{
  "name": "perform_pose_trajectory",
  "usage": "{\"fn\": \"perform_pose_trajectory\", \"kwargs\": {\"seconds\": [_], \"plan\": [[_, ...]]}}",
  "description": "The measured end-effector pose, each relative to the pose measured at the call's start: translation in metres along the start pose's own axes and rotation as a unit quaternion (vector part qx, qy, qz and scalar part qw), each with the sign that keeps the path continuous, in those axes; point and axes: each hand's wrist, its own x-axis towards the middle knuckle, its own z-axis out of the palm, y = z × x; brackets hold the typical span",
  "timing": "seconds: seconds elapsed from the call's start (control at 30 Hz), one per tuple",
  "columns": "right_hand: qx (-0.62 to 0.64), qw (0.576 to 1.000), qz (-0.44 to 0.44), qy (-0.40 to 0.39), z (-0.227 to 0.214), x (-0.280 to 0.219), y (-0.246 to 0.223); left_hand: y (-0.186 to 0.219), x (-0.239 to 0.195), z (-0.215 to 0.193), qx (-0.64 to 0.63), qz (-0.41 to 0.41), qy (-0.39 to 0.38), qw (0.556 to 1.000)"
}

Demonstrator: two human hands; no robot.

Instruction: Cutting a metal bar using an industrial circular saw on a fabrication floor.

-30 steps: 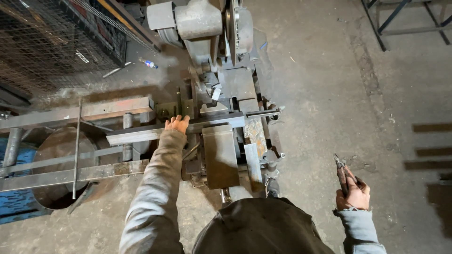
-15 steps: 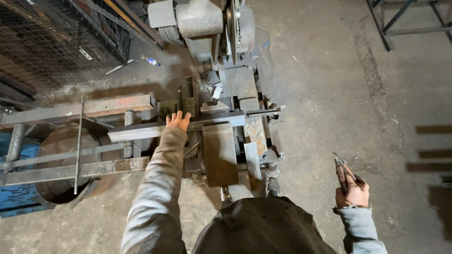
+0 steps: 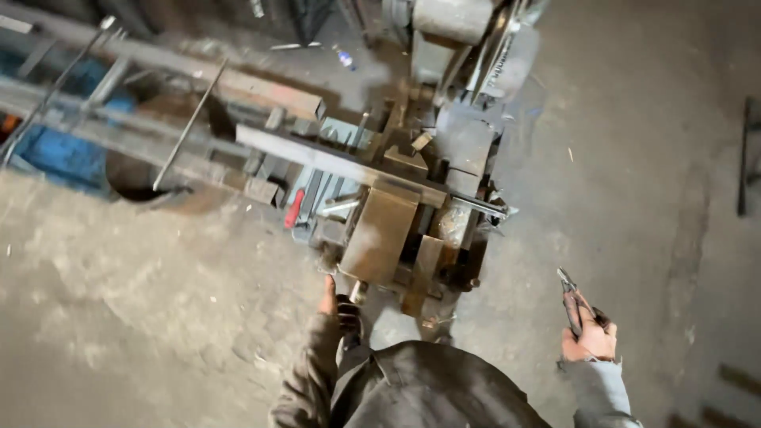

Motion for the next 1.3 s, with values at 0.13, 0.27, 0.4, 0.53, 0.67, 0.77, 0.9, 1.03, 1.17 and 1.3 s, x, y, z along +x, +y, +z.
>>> {"fn": "perform_pose_trajectory", "kwargs": {"seconds": [0.13,0.27,0.4,0.53,0.67,0.77,0.9,1.03,1.17,1.3], "plan": [[-0.003,0.987,-0.162,0.001,-0.034,0.041,0.017,0.023,-0.034,0.02,0.061,0.175,0.009,0.983],[-0.03,0.99,-0.132,-0.042,-0.031,0.065,0.05,0.11,-0.077,-0.011,0.139,0.347,0.007,0.927],[0.032,0.971,-0.234,-0.046,-0.027,0.082,0.059,-0.011,-0.187,0.087,0.078,0.273,-0.218,0.934],[0.036,0.982,-0.178,-0.042,-0.004,0.078,0.067,-0.096,-0.13,0.062,-0.336,-0.01,-0.107,0.936],[0.031,0.98,-0.191,-0.036,0.0,0.084,0.055,-0.045,-0.088,0.029,-0.524,-0.169,-0.012,0.835],[0.054,0.972,-0.226,-0.03,-0.017,0.088,0.041,0.039,-0.082,0.022,-0.376,-0.056,0.016,0.925],[0.055,0.976,-0.211,-0.028,-0.02,0.086,0.03,0.048,-0.075,0.038,-0.346,0.127,0.051,0.928],[0.024,0.982,-0.175,-0.06,0.003,0.09,0.057,0.073,-0.088,0.036,-0.317,0.128,0.048,0.938],[0.026,0.983,-0.161,-0.083,0.006,0.088,0.068,0.049,-0.08,0.054,-0.217,0.181,0.112,0.953],[0.046,0.98,-0.178,-0.08,-0.006,0.088,0.052,0.035,-0.069,0.05,-0.111,0.263,0.175,0.942]]}}
